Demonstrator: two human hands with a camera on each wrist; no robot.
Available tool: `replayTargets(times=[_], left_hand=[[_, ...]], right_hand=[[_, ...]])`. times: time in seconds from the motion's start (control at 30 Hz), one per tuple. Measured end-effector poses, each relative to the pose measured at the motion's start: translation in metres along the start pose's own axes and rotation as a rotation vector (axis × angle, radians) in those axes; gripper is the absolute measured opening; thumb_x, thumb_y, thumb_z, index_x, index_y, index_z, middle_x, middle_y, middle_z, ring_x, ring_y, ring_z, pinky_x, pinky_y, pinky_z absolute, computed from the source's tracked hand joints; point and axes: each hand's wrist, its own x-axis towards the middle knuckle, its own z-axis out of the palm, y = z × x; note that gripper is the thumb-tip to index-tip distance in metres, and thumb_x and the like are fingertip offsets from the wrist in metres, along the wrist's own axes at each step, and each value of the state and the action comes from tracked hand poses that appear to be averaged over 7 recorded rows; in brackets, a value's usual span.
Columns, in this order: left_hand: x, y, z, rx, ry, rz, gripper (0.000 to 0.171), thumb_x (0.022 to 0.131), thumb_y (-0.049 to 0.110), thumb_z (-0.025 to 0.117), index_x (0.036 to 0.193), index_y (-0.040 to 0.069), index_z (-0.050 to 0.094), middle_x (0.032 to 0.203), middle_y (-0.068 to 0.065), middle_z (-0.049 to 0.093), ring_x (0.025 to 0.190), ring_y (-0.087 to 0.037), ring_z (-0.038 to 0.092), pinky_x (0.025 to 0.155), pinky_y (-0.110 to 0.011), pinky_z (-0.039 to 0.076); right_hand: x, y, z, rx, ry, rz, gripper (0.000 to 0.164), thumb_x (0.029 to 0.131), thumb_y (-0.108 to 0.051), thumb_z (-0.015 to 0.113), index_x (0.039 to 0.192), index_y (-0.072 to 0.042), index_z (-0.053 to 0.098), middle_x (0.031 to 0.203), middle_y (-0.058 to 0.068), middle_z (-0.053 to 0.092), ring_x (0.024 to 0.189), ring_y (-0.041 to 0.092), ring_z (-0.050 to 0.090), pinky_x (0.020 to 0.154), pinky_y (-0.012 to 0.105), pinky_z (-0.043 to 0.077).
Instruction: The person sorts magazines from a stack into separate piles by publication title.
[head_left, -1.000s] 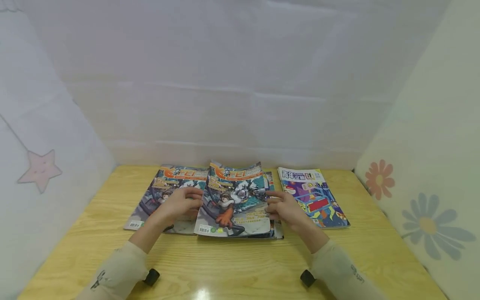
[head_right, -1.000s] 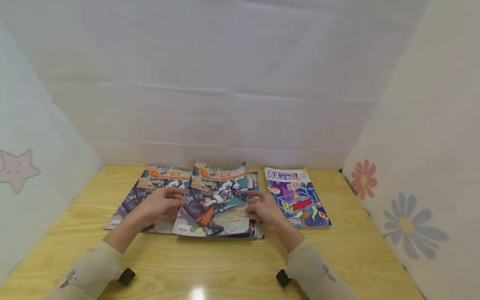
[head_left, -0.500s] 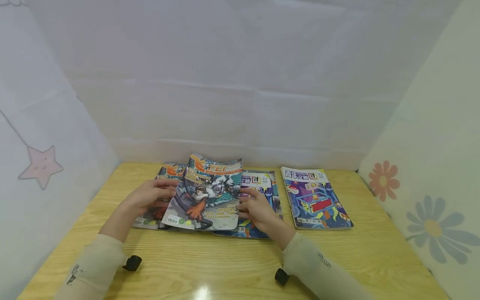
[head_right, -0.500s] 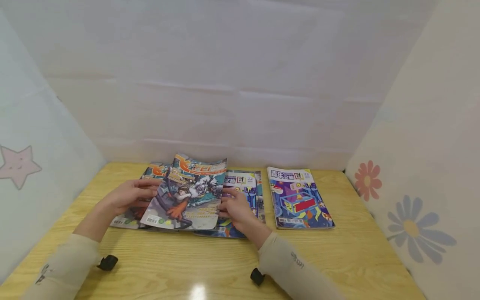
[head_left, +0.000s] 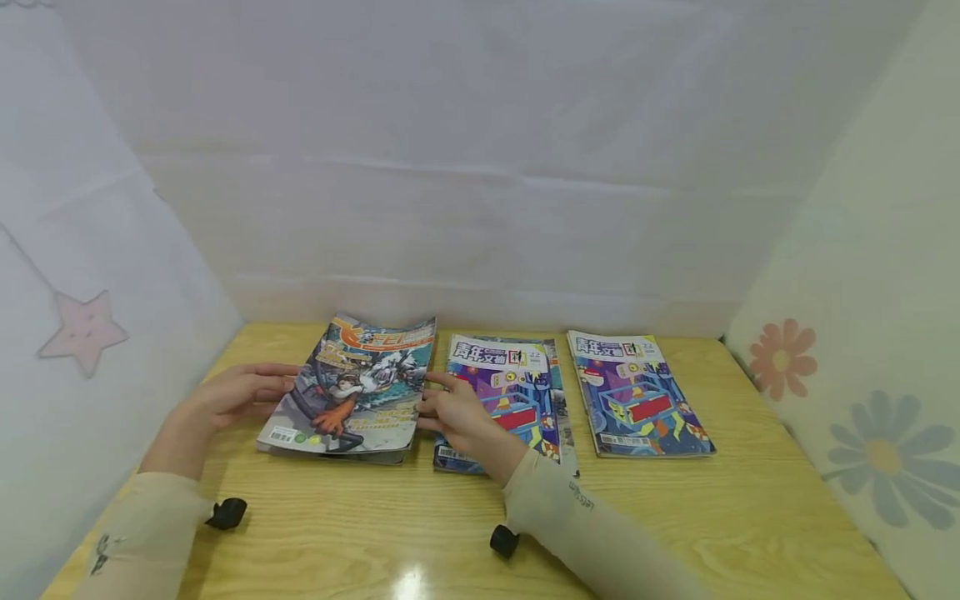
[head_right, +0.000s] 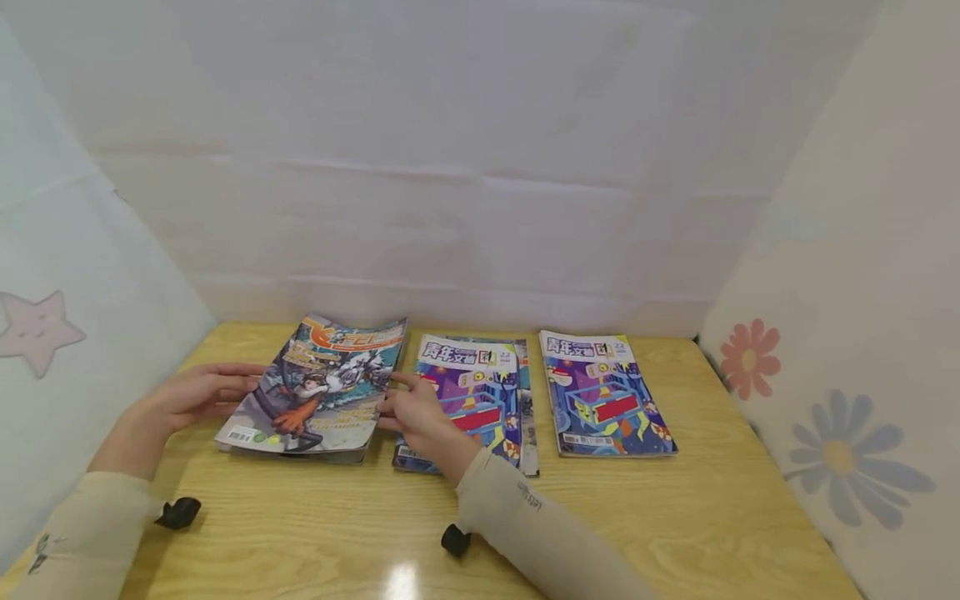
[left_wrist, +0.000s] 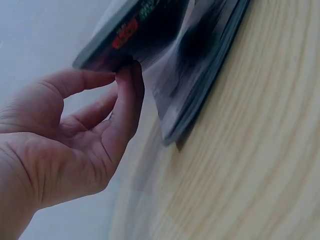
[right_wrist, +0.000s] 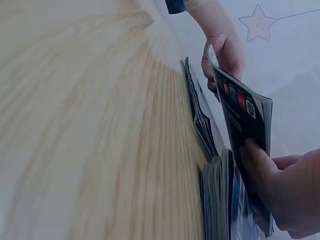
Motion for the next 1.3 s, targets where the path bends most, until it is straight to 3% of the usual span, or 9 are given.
replayTargets(times=[0.17, 0.3, 0.4, 0.47, 0.53, 0.63, 0.87, 1.03, 1.3], left_hand=[[-0.001, -0.003, -0.007, -0.044, 0.030, -0.042, 0.060, 0.104, 0.002, 0.053, 0.155, -0.012, 0.024, 0.122, -0.011, 0.069, 0.106, -0.022, 0.069, 0.094, -0.040, 0.054], [-0.001, -0.007, -0.010, -0.039, 0.046, -0.051, 0.060, 0.105, 0.003, 0.052, 0.156, -0.011, 0.024, 0.127, -0.014, 0.067, 0.107, -0.021, 0.068, 0.095, -0.040, 0.053], [0.000, -0.007, -0.008, -0.015, 0.054, -0.050, 0.059, 0.106, 0.006, 0.053, 0.155, -0.011, 0.025, 0.134, -0.018, 0.062, 0.110, -0.020, 0.067, 0.096, -0.040, 0.052], [0.000, -0.006, -0.005, 0.018, 0.070, -0.051, 0.059, 0.106, 0.008, 0.054, 0.155, -0.011, 0.026, 0.137, -0.020, 0.059, 0.111, -0.019, 0.066, 0.096, -0.039, 0.053], [-0.001, -0.003, -0.003, 0.055, 0.094, -0.053, 0.059, 0.106, 0.009, 0.055, 0.154, -0.011, 0.030, 0.139, -0.022, 0.057, 0.111, -0.019, 0.066, 0.094, -0.039, 0.053], [-0.003, 0.002, -0.001, 0.141, 0.134, -0.049, 0.057, 0.104, 0.010, 0.057, 0.151, -0.013, 0.035, 0.135, -0.024, 0.060, 0.108, -0.018, 0.067, 0.091, -0.038, 0.055], [-0.007, 0.015, 0.012, 0.409, 0.187, -0.043, 0.043, 0.102, 0.008, 0.059, 0.135, -0.019, 0.052, 0.119, -0.025, 0.066, 0.095, -0.022, 0.069, 0.082, -0.041, 0.059], [-0.014, 0.035, 0.029, 0.535, 0.217, -0.050, 0.045, 0.105, 0.013, 0.054, 0.139, -0.017, 0.049, 0.121, -0.030, 0.061, 0.097, -0.030, 0.067, 0.082, -0.042, 0.058], [-0.021, 0.070, 0.077, 0.631, 0.168, 0.097, 0.052, 0.106, 0.030, 0.057, 0.143, -0.006, 0.052, 0.133, -0.029, 0.057, 0.105, -0.037, 0.064, 0.088, -0.049, 0.054]], right_hand=[[0.008, 0.007, 0.011, 0.026, 0.006, 0.007, 0.071, 0.093, 0.019, 0.051, 0.158, -0.002, 0.032, 0.156, 0.034, 0.029, 0.100, 0.031, 0.064, 0.096, 0.052, 0.050], [0.010, 0.010, 0.016, 0.009, 0.009, 0.004, 0.070, 0.095, 0.018, 0.049, 0.159, -0.003, 0.031, 0.155, 0.030, 0.033, 0.073, 0.016, 0.052, 0.094, 0.049, 0.053], [0.009, 0.009, 0.017, -0.006, 0.019, 0.004, 0.068, 0.096, 0.017, 0.049, 0.159, -0.002, 0.030, 0.155, 0.030, 0.033, 0.077, 0.018, 0.055, 0.094, 0.049, 0.053], [0.009, 0.009, 0.016, -0.015, 0.018, 0.011, 0.067, 0.096, 0.017, 0.049, 0.158, -0.001, 0.030, 0.155, 0.031, 0.032, 0.097, 0.027, 0.063, 0.095, 0.051, 0.052], [0.008, 0.009, 0.015, -0.019, 0.007, 0.021, 0.068, 0.095, 0.018, 0.047, 0.158, 0.001, 0.029, 0.156, 0.033, 0.030, 0.117, 0.040, 0.059, 0.096, 0.054, 0.050], [0.007, 0.005, 0.014, -0.041, -0.010, 0.033, 0.067, 0.092, 0.020, 0.044, 0.156, 0.005, 0.030, 0.155, 0.033, 0.031, 0.129, 0.048, 0.050, 0.097, 0.055, 0.050], [-0.004, -0.012, 0.004, -0.191, -0.017, 0.074, 0.048, 0.099, 0.005, 0.050, 0.147, 0.008, 0.047, 0.146, 0.028, 0.045, 0.121, 0.042, 0.057, 0.096, 0.048, 0.052], [-0.018, -0.028, -0.006, -0.354, -0.057, 0.005, 0.039, 0.105, -0.012, 0.054, 0.141, 0.003, 0.056, 0.140, 0.022, 0.054, 0.120, 0.037, 0.060, 0.096, 0.047, 0.052], [-0.039, -0.042, -0.025, -0.472, 0.011, -0.119, 0.028, 0.103, -0.018, 0.061, 0.125, -0.003, 0.068, 0.126, 0.012, 0.064, 0.109, 0.037, 0.064, 0.089, 0.047, 0.056]])
